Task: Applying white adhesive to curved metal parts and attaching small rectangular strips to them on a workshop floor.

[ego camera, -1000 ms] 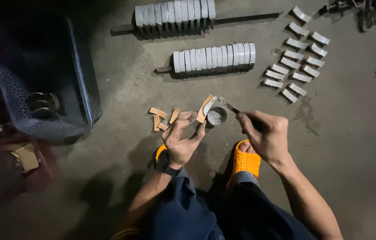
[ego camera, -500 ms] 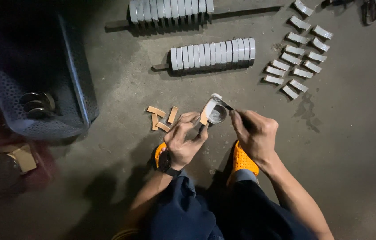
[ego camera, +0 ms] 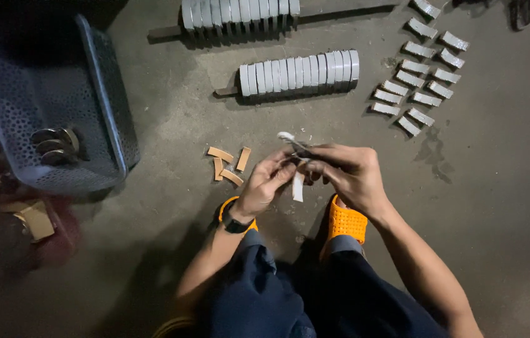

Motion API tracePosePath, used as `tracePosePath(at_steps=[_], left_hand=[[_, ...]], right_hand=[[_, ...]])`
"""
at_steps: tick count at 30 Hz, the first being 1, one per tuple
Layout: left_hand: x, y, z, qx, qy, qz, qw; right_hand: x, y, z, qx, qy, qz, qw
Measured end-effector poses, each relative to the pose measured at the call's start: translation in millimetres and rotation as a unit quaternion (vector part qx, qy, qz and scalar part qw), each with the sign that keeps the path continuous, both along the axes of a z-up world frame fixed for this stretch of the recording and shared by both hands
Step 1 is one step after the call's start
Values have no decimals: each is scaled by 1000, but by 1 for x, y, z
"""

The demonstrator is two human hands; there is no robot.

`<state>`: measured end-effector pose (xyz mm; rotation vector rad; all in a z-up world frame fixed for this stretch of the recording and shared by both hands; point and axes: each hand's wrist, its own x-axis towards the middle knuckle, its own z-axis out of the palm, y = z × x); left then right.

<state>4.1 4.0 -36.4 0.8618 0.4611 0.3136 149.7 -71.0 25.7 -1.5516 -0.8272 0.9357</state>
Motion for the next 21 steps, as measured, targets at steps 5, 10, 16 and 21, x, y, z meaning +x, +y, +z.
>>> tracePosePath(at_steps=[5, 10, 16, 21], left_hand=[[-7, -18, -25, 86, 34, 67, 993], [-7, -20, -9, 348, 66, 170, 920], [-7, -22, -23, 416, 87, 255, 869], [-1, -7, -8, 405, 86, 287, 864]], right_hand=[[2, -8, -13, -25, 19, -37, 999], [2, -9, -15, -33, -19, -106, 994], [-1, -8, -8, -41, -38, -126, 990], [-11, -21, -12, -152, 67, -53, 985]])
